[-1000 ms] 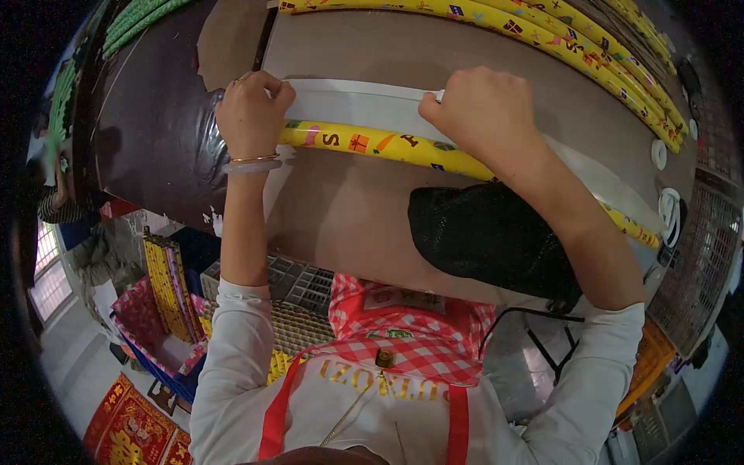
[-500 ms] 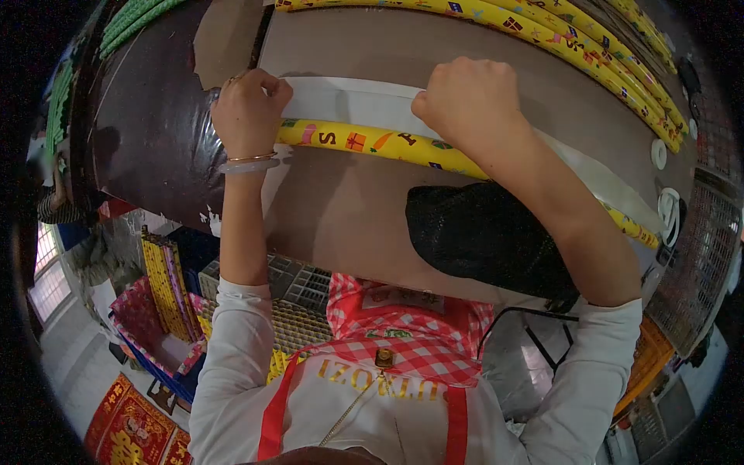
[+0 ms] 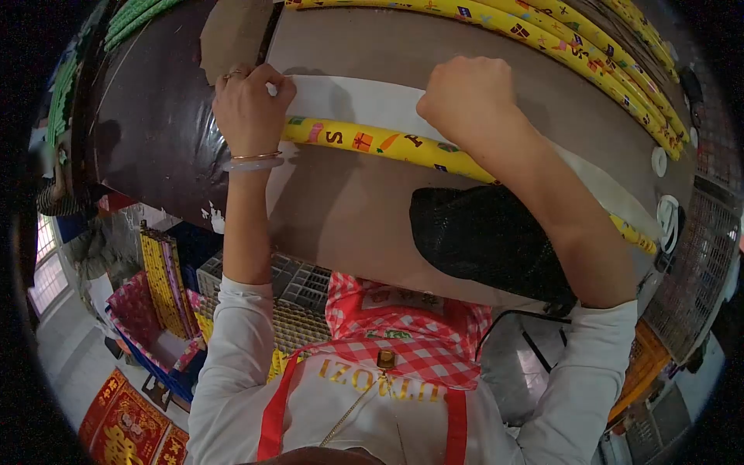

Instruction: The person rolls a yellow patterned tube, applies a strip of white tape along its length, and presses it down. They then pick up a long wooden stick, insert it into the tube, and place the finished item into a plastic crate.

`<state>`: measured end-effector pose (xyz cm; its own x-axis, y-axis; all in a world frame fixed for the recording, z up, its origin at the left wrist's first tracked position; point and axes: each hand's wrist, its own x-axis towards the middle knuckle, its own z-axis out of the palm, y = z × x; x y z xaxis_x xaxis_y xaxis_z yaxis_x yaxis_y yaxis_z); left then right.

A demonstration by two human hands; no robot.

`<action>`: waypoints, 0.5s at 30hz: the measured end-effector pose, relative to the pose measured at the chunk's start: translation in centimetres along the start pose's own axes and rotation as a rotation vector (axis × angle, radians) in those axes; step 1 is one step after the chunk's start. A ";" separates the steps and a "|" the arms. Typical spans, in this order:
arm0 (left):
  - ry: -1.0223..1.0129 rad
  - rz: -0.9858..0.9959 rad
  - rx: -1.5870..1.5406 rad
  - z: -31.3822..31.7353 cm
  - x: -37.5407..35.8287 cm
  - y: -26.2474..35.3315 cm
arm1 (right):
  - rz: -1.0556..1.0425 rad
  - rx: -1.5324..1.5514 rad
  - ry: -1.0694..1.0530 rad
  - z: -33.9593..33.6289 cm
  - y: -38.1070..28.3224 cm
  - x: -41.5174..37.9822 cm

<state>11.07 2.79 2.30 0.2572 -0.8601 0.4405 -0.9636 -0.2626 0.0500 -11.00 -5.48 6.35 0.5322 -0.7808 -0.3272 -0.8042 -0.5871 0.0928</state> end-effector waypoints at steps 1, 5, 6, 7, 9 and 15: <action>0.001 -0.004 0.001 0.0 0.0 -0.1 | -0.003 -0.002 0.001 -0.4 -0.1 0.0; -0.075 -0.069 -0.063 0.0 -0.1 -0.4 | 0.047 -0.038 -0.146 -1.5 -0.5 -0.1; -0.089 -0.076 -0.079 0.1 -0.1 -0.5 | 0.051 -0.043 -0.142 -1.4 -0.5 0.0; -0.084 -0.080 -0.073 0.1 -0.1 -0.5 | 0.044 -0.043 -0.137 -1.4 -0.6 0.0; -0.121 -0.103 -0.110 0.4 0.0 -0.7 | 0.051 -0.045 -0.133 -1.3 -0.6 -0.1; -0.180 -0.036 -0.030 -0.4 0.7 -0.8 | 0.033 -0.053 -0.073 -0.9 -0.5 -0.1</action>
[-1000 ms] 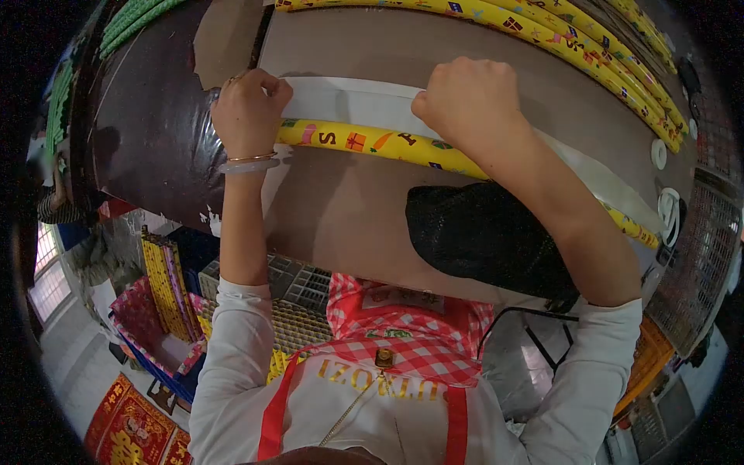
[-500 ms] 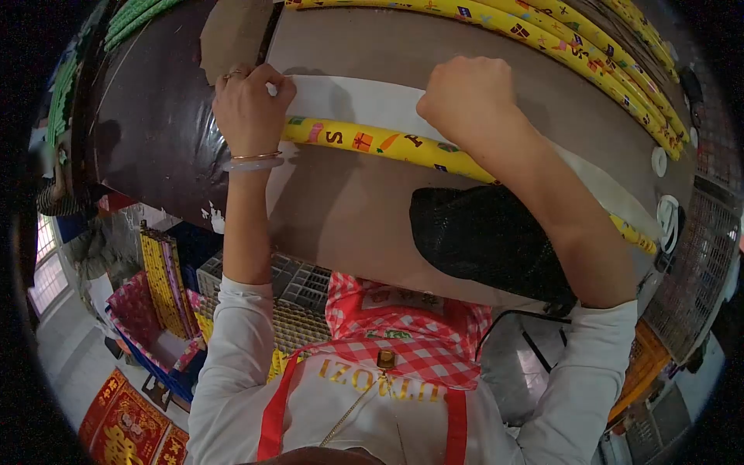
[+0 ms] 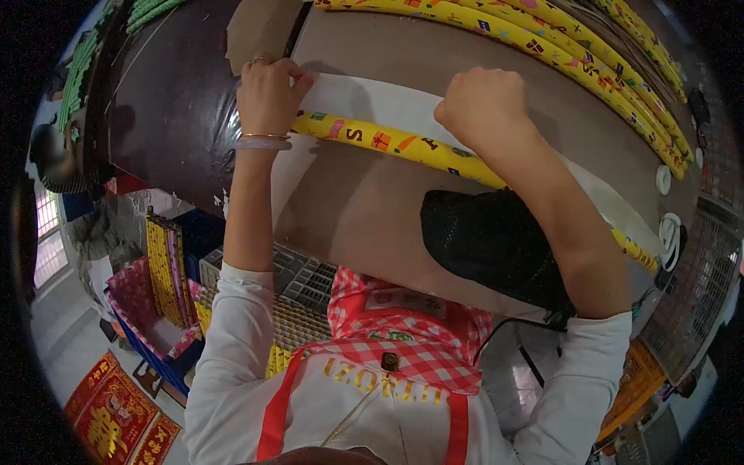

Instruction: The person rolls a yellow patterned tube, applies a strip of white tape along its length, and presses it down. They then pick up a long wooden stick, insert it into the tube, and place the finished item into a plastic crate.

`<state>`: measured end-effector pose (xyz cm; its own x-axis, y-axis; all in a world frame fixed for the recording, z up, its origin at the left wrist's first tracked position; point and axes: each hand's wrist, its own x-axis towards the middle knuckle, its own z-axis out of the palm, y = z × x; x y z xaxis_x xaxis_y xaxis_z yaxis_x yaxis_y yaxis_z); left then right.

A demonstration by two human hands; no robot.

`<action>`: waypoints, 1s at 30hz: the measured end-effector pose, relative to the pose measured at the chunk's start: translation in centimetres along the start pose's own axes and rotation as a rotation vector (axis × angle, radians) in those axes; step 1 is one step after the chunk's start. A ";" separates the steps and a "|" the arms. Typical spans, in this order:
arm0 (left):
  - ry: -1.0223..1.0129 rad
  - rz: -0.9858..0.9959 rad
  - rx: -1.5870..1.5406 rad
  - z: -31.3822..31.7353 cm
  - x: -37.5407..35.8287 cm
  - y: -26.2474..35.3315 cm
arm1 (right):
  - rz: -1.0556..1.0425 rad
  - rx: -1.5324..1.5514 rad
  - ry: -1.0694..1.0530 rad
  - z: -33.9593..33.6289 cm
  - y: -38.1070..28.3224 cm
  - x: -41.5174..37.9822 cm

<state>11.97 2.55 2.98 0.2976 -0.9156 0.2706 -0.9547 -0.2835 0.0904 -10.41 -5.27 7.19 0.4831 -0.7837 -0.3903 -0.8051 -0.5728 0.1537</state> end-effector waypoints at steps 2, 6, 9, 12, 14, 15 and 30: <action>-0.019 0.030 0.016 -0.2 0.2 0.0 | -0.015 0.023 0.040 0.8 0.3 0.3; -0.059 0.074 0.054 -0.1 0.6 -0.2 | -0.002 0.020 0.031 0.9 0.3 0.5; -0.081 0.075 0.095 -0.3 0.7 0.0 | -0.016 0.030 0.070 1.4 0.4 0.6; -0.071 0.118 0.151 0.2 0.8 -0.3 | -0.015 0.049 0.067 1.4 0.4 0.6; -0.056 0.156 0.178 0.3 0.9 -0.4 | -0.016 0.041 0.056 1.3 0.3 0.6; -0.071 0.156 0.206 0.2 0.9 -0.3 | -0.017 0.032 0.042 1.2 0.3 0.6; -0.337 -0.112 -0.268 1.4 1.8 -3.3 | 0.014 0.040 -0.091 -0.4 0.1 0.0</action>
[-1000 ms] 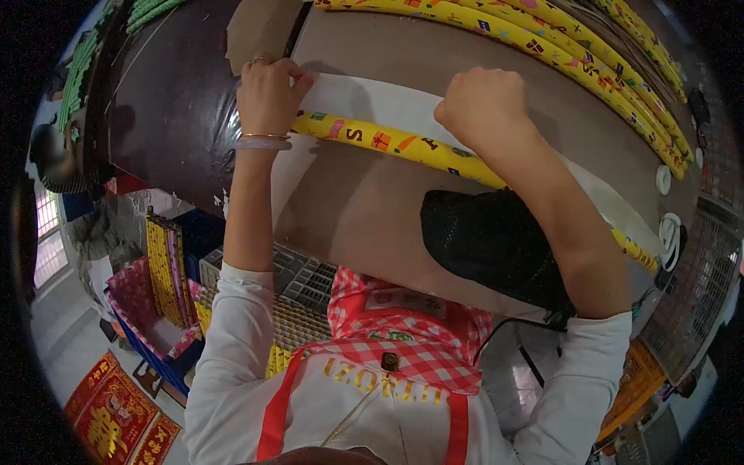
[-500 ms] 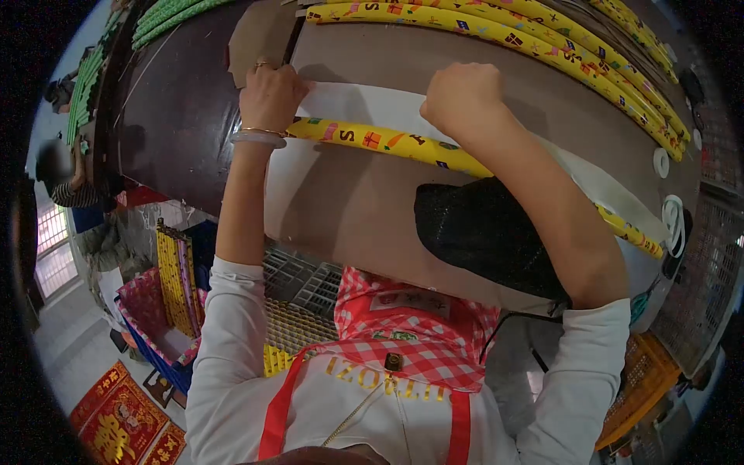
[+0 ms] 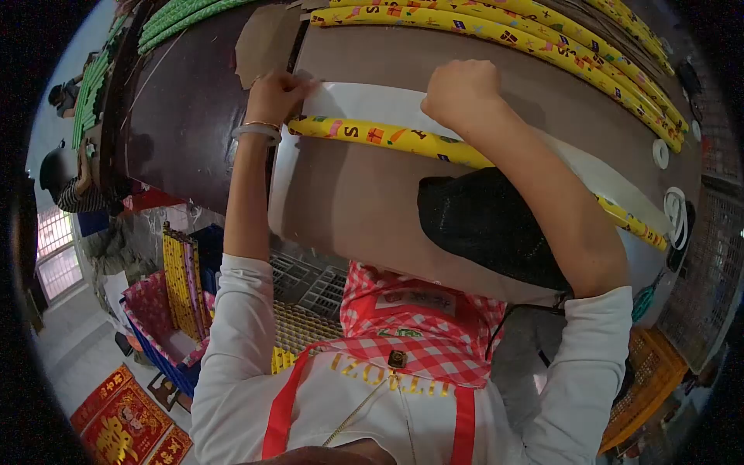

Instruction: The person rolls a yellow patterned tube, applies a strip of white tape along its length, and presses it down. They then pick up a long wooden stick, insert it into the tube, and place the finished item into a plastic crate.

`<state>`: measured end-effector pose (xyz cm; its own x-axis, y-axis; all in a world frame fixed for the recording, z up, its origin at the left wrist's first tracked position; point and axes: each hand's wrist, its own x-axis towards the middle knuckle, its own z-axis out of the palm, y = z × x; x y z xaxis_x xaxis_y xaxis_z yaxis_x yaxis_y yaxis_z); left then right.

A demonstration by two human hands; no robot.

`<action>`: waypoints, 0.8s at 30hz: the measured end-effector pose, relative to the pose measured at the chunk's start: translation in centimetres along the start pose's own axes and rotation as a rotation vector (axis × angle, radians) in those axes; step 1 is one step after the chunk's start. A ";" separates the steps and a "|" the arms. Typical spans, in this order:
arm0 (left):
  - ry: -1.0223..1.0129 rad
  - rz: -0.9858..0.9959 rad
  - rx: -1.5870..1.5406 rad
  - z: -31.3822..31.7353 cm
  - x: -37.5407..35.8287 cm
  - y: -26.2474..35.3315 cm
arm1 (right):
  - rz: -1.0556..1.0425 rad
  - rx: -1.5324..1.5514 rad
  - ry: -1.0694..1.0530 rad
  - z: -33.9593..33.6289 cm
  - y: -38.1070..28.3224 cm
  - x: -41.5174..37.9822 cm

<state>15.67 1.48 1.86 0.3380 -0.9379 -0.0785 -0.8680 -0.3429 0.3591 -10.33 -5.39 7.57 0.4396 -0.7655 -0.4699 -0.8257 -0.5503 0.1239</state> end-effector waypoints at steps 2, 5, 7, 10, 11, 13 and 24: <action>0.021 -0.006 -0.055 0.2 -0.4 0.4 | -0.008 -0.007 0.018 0.3 0.1 0.2; 0.533 0.389 -0.003 0.7 -1.2 3.9 | -0.020 -0.007 0.044 0.6 0.5 0.2; 0.255 0.517 -0.271 1.6 -2.0 6.8 | -0.030 -0.005 0.050 0.6 0.7 0.2; -0.005 0.449 -0.393 2.6 -3.1 10.9 | -0.011 0.016 0.062 0.6 0.9 0.0; -0.024 0.481 -0.381 3.5 -2.7 11.3 | -0.008 0.039 0.075 0.5 1.0 -0.2; -0.070 0.495 -0.356 4.4 -2.0 11.6 | -0.011 0.047 0.085 0.5 1.3 -0.3; -0.020 0.391 -0.344 5.8 -1.9 11.6 | -0.040 0.206 -0.017 -0.1 3.3 -0.8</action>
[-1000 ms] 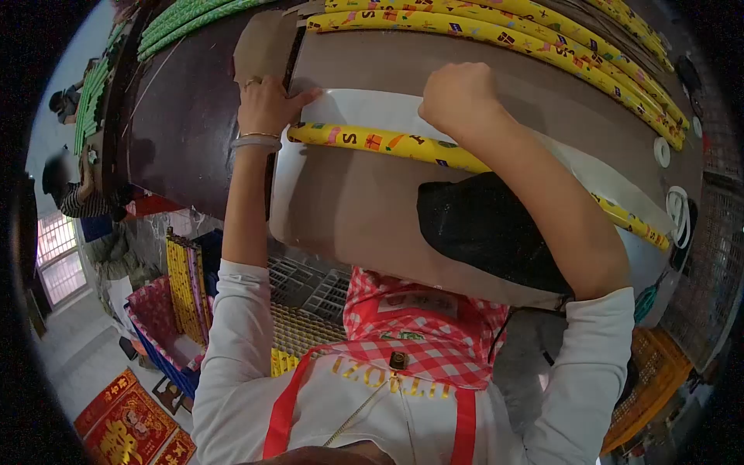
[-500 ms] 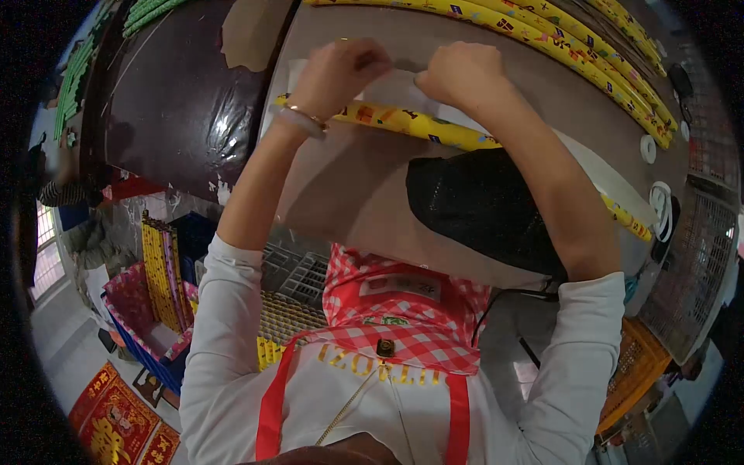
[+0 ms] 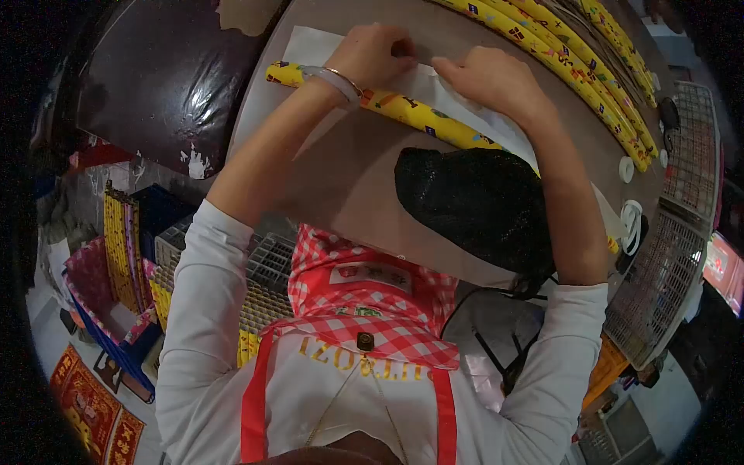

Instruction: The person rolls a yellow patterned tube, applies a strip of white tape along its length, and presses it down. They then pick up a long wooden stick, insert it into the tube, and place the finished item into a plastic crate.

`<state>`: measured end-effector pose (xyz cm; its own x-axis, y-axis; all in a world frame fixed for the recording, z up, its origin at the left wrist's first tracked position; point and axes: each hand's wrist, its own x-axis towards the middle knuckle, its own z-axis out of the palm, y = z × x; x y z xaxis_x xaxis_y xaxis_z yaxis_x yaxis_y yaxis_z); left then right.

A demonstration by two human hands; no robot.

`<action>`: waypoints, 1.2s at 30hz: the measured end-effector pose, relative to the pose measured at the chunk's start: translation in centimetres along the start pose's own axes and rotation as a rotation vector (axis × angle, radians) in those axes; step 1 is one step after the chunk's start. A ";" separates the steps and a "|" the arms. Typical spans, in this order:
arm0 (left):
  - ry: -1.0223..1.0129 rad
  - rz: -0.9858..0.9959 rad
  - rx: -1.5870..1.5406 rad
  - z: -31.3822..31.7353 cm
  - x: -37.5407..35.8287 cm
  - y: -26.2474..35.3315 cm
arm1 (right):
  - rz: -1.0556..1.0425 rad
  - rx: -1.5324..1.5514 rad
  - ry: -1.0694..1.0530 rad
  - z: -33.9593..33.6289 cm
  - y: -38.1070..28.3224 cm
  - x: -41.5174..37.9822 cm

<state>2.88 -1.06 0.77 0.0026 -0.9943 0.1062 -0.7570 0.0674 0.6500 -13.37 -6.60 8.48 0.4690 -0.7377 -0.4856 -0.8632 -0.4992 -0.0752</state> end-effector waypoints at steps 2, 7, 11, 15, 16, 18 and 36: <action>-0.008 -0.022 0.002 0.0 0.0 0.1 | 0.000 0.049 -0.060 -0.4 0.6 0.1; 0.010 -0.063 -0.046 0.5 -0.1 0.0 | -0.096 0.170 0.062 0.3 2.8 -0.8; 0.029 -0.049 -0.021 0.6 -0.1 0.0 | -0.096 0.246 0.089 0.0 3.8 -2.3; 0.019 -0.002 -0.042 0.7 -0.2 -0.5 | -0.093 0.272 0.158 0.7 6.0 -3.7; 0.038 0.025 -0.042 0.6 -0.2 -0.5 | -0.079 0.279 0.162 0.8 6.4 -4.3; 0.032 0.022 -0.063 0.6 -0.4 -0.3 | -0.057 0.373 0.185 1.0 7.3 -5.6; -0.059 -0.076 0.051 -0.3 -0.6 2.6 | 0.034 0.290 0.588 3.0 13.1 -13.4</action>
<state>1.09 -0.31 2.60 0.0238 -0.9996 0.0122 -0.7886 -0.0113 0.6148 -31.51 -1.86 11.37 0.3937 -0.9174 0.0588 -0.8561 -0.3892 -0.3400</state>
